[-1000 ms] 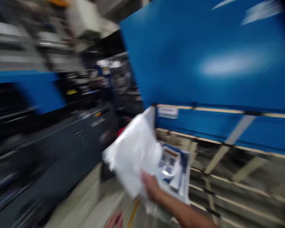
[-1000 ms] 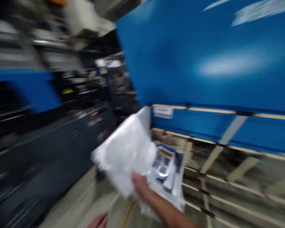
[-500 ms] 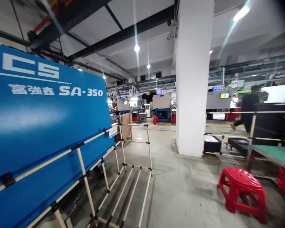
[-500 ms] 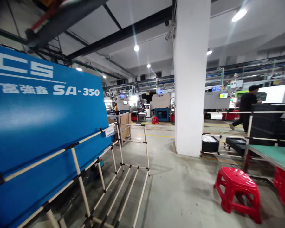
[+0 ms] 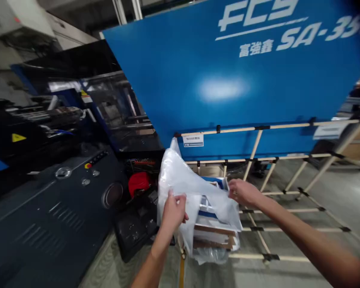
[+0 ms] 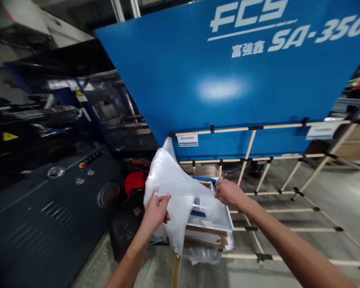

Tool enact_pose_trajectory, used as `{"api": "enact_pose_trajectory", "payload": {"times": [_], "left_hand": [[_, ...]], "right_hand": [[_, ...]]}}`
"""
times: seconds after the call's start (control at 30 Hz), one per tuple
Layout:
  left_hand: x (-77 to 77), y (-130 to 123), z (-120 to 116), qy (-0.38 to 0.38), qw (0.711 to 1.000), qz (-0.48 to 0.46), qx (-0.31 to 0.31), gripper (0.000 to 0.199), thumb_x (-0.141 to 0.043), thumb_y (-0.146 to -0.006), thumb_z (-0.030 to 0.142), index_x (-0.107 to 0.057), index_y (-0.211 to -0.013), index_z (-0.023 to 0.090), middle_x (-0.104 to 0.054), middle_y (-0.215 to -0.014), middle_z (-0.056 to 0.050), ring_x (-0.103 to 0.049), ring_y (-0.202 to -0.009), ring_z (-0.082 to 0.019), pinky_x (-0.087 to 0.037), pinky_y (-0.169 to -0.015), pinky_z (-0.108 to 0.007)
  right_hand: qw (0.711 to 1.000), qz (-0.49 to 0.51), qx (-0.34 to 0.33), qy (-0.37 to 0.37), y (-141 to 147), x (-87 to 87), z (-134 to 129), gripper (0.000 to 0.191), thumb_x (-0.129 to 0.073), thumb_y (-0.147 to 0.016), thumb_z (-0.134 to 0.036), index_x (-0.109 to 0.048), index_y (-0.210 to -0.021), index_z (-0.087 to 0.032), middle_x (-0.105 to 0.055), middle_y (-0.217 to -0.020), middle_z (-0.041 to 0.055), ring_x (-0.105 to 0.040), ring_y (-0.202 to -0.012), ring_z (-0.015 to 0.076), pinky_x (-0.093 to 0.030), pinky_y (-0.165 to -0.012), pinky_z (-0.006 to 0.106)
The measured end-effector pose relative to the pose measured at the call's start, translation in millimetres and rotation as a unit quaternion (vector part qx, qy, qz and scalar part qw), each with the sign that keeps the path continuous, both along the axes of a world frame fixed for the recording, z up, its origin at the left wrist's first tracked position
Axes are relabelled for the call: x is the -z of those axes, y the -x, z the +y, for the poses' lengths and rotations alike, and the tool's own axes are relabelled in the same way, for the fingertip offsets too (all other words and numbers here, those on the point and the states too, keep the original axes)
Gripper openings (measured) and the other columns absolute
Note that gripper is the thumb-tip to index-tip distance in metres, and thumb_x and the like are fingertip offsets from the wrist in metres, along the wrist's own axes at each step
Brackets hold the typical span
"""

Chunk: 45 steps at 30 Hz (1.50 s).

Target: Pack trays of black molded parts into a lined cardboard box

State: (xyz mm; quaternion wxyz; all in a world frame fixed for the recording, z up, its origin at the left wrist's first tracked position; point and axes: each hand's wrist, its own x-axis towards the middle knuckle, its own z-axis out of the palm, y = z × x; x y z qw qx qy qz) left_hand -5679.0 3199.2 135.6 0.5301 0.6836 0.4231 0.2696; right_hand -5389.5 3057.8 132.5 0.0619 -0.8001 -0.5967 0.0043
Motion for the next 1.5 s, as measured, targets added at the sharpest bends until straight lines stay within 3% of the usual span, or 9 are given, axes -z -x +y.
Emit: {"api": "enact_pose_trajectory", "payload": {"times": [0.17, 0.3, 0.4, 0.57, 0.9, 1.03, 1.17, 1.33, 1.5], "left_hand": [[-41.7, -7.2, 7.3, -0.010, 0.999, -0.032, 0.010, 0.069, -0.042, -0.096, 0.029, -0.019, -0.158, 0.009, -0.073, -0.115, -0.018, -0.059, -0.043, -0.009, -0.042, -0.038, -0.021], [-55.4, 14.5, 42.8, -0.174, 0.983, 0.029, -0.045, 0.055, -0.043, -0.095, 0.029, -0.050, -0.144, 0.005, -0.074, -0.112, -0.019, -0.072, -0.070, -0.020, -0.056, -0.062, -0.031], [-63.6, 25.6, 80.6, -0.331, 0.937, 0.088, -0.076, 0.042, -0.048, -0.094, 0.029, -0.070, -0.123, 0.008, -0.073, -0.120, -0.020, -0.070, -0.107, -0.030, -0.054, -0.097, -0.040], [-82.7, 25.9, 141.8, -0.469, 0.865, 0.160, -0.076, 0.041, -0.048, -0.095, 0.030, -0.069, -0.122, 0.007, -0.071, -0.122, -0.021, -0.065, -0.118, -0.035, -0.049, -0.105, -0.044], [-148.7, 2.9, 202.8, -0.424, 0.893, 0.129, -0.075, 0.035, -0.054, -0.094, 0.038, -0.071, -0.109, 0.011, -0.073, -0.115, -0.016, -0.068, -0.106, -0.029, -0.051, -0.091, -0.035], [-160.5, 21.4, 179.6, -0.370, 0.903, 0.207, 0.074, 0.036, -0.051, -0.092, 0.041, -0.073, -0.088, 0.013, -0.075, -0.089, -0.012, -0.069, -0.084, -0.024, -0.050, -0.072, -0.031], [-152.6, 33.3, 127.7, -0.396, 0.872, 0.232, 0.170, 0.049, -0.049, -0.094, 0.055, -0.071, -0.070, 0.017, -0.071, -0.068, -0.008, -0.068, -0.067, -0.023, -0.050, -0.065, -0.032], [-89.6, 2.9, 105.0, -0.578, 0.777, 0.124, 0.216, 0.046, -0.050, -0.095, 0.024, -0.057, -0.139, 0.014, -0.051, -0.154, -0.017, -0.049, -0.142, -0.030, -0.039, -0.117, -0.042], [-40.5, -8.8, 128.1, -0.372, 0.892, 0.171, 0.192, 0.052, -0.036, -0.103, 0.046, -0.048, -0.141, 0.013, -0.059, -0.145, -0.018, -0.056, -0.135, -0.028, -0.040, -0.116, -0.044]], "right_hand": [[0.997, 0.008, -0.068, -0.039, 63.2, -31.2, 37.8, 0.088, -0.084, -0.075, -0.050, -0.052, -0.148, -0.014, -0.057, -0.145, 0.0213, -0.062, -0.124, 0.0325, -0.051, -0.100, 0.037], [0.990, -0.034, -0.128, -0.036, 109.7, -57.1, 91.4, 0.031, -0.049, -0.100, -0.025, -0.069, -0.125, -0.020, -0.076, -0.106, 0.0128, -0.072, -0.101, 0.0256, -0.052, -0.087, 0.033], [0.990, -0.084, -0.094, -0.058, 106.5, -96.9, 121.4, 0.030, -0.042, -0.100, -0.015, -0.071, -0.105, -0.014, -0.075, -0.096, 0.0138, -0.071, -0.091, 0.0230, -0.049, -0.083, 0.031], [0.982, -0.122, -0.059, -0.134, 85.8, -173.1, 154.7, 0.028, -0.049, -0.102, -0.023, -0.071, -0.108, -0.007, -0.072, -0.107, 0.0159, -0.066, -0.107, 0.0251, -0.045, -0.093, 0.031], [0.987, 0.138, -0.069, 0.050, 69.4, -232.6, 181.6, 0.029, -0.075, -0.085, -0.028, -0.079, -0.110, -0.016, -0.077, -0.095, 0.0044, -0.070, -0.088, 0.0168, -0.051, -0.078, 0.022], [0.983, 0.184, 0.013, -0.017, 65.7, -230.9, 175.5, 0.027, -0.088, -0.071, -0.033, -0.079, -0.086, -0.014, -0.077, -0.091, 0.0080, -0.070, -0.090, 0.0225, -0.056, -0.071, 0.025], [0.935, 0.351, 0.019, -0.032, 66.6, -224.9, 174.8, 0.036, -0.093, -0.064, -0.039, -0.072, -0.077, -0.013, -0.074, -0.081, 0.0071, -0.070, -0.083, 0.0199, -0.060, -0.070, 0.026], [0.909, 0.410, -0.009, -0.073, 73.4, -225.1, 186.8, 0.016, -0.080, -0.080, -0.025, -0.072, -0.081, -0.011, -0.074, -0.082, 0.0084, -0.070, -0.076, 0.0167, -0.061, -0.071, 0.026], [0.853, 0.410, 0.160, -0.280, 67.7, -231.4, 206.5, 0.012, -0.057, -0.092, -0.013, -0.067, -0.085, -0.013, -0.070, -0.077, 0.0073, -0.065, -0.063, 0.0138, -0.058, -0.064, 0.026]]}}
